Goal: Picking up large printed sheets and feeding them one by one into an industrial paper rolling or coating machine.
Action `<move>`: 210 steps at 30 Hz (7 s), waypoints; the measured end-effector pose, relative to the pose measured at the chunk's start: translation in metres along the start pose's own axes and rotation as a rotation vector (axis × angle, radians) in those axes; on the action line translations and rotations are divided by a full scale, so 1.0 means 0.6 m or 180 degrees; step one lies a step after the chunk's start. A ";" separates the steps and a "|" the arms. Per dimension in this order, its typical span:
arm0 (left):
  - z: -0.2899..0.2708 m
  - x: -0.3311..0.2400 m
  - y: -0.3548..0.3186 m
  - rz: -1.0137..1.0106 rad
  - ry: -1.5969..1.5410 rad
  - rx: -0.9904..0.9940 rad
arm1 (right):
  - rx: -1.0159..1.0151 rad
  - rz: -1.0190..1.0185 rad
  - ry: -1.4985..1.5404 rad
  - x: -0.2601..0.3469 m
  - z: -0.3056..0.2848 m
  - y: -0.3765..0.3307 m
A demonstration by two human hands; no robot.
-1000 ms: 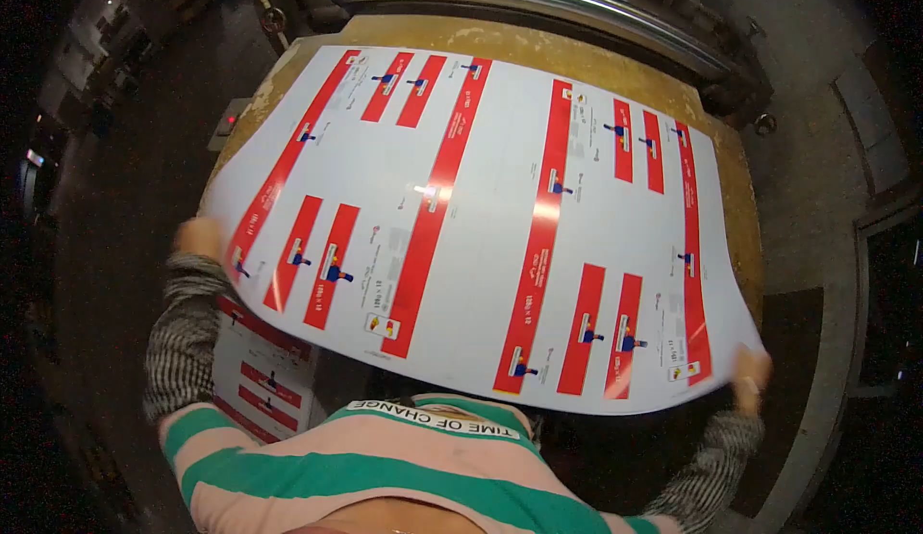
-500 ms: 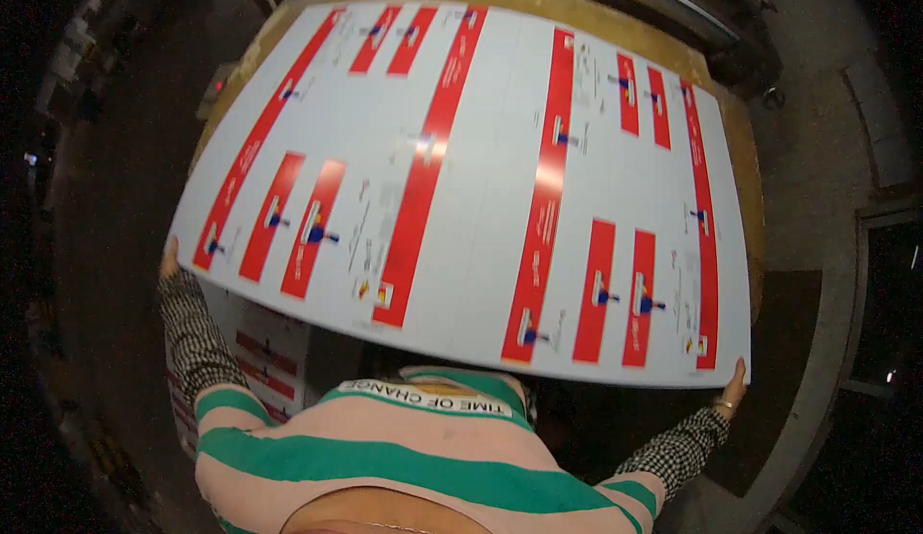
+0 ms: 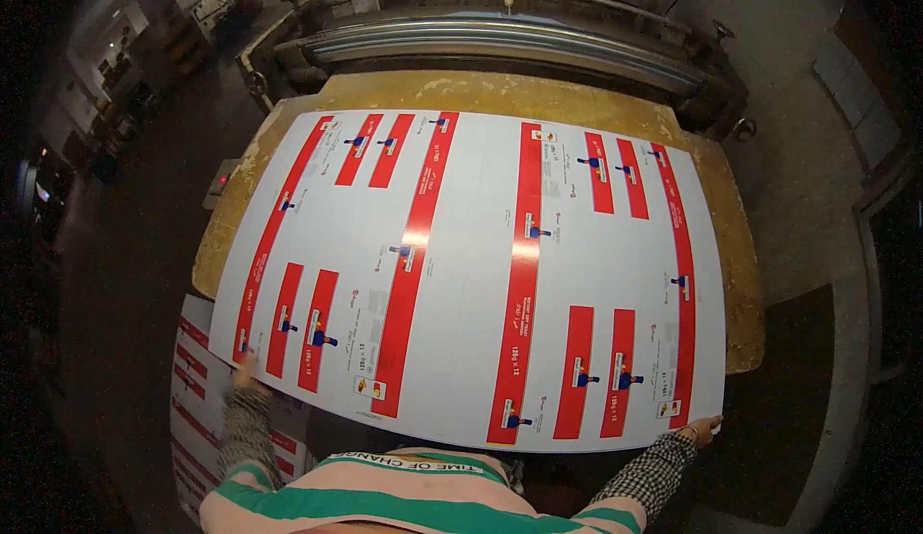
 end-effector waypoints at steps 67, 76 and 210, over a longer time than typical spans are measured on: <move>0.400 0.262 -0.094 -0.0274 -0.1500 0.0618 | 0.0886 -0.0720 0.0176 -0.018 -0.026 0.015; 0.383 0.244 -0.120 -0.0142 -0.0877 0.0328 | 0.0841 -0.3542 0.0204 0.002 -0.036 -0.215; 0.342 0.304 -0.106 -0.0513 -0.1422 0.1291 | 0.6004 -0.6497 -0.2009 -0.228 -0.030 -0.719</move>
Point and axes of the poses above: each hand's wrist, its own y-axis towards the middle knuckle, its own z-axis out of the palm, x = y × z, the point moved 2 cm from there along y, towards the middle knuckle, and after that the axes turned 8 degrees about x, right-handed, at the moved point
